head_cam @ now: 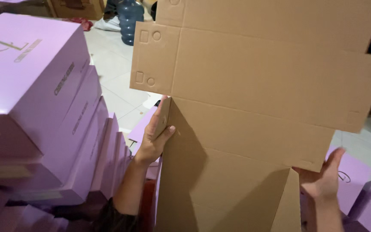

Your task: The person sits on the floor folding flat purple cardboard box blanks into finished boxes, creasing the sides, tucking the tabs and pressing the flaps closed, then sets completed boxes onto stacks beside them and picks up the next flat blank.

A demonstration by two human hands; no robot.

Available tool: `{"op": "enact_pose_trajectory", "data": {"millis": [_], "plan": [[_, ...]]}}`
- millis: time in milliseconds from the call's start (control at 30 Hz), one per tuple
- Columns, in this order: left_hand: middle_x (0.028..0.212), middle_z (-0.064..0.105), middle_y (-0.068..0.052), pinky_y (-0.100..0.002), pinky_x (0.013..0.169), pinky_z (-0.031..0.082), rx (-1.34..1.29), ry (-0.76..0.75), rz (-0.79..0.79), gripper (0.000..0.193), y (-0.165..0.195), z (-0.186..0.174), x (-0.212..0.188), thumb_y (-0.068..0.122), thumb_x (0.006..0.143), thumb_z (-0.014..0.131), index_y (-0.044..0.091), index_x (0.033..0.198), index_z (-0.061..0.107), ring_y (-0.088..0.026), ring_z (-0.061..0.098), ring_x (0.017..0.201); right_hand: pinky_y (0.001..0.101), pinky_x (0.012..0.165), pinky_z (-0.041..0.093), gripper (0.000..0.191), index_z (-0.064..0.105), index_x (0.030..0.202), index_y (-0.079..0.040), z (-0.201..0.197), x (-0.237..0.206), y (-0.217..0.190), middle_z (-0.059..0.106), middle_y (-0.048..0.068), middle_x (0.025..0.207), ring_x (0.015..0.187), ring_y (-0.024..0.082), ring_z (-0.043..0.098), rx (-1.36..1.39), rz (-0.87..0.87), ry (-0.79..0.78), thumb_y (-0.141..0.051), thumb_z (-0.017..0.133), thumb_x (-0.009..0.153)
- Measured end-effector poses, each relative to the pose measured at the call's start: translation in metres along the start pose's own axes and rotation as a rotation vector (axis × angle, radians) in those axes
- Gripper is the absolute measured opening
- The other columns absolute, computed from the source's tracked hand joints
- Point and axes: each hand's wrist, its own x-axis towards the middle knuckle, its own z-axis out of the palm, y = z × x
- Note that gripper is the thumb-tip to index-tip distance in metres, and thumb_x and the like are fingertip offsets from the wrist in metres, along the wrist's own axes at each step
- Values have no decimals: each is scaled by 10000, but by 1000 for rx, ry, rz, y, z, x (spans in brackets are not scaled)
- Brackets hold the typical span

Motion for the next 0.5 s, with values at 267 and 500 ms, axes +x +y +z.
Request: {"op": "enact_pose_trajectory", "data": {"millis": [267,500], "plan": [[1743,178,-50,-277,1018,460,-62,-69,-130,731,8,5,11,-129,980,482,72,1631,215,-142,299,1517,492,1004,502,849,446,1564,-104,65,28,-64,554,116,1503,1317,302,560,160,-198,-208,-706,258,997],[1616,422,-105,-338,1177,375,319,-46,26,691,26,13,12,-83,958,549,75,1600,351,-256,443,1468,470,985,510,764,470,1534,-96,55,46,-82,575,109,1457,1275,285,577,84,-233,-210,-622,321,1001]]}}
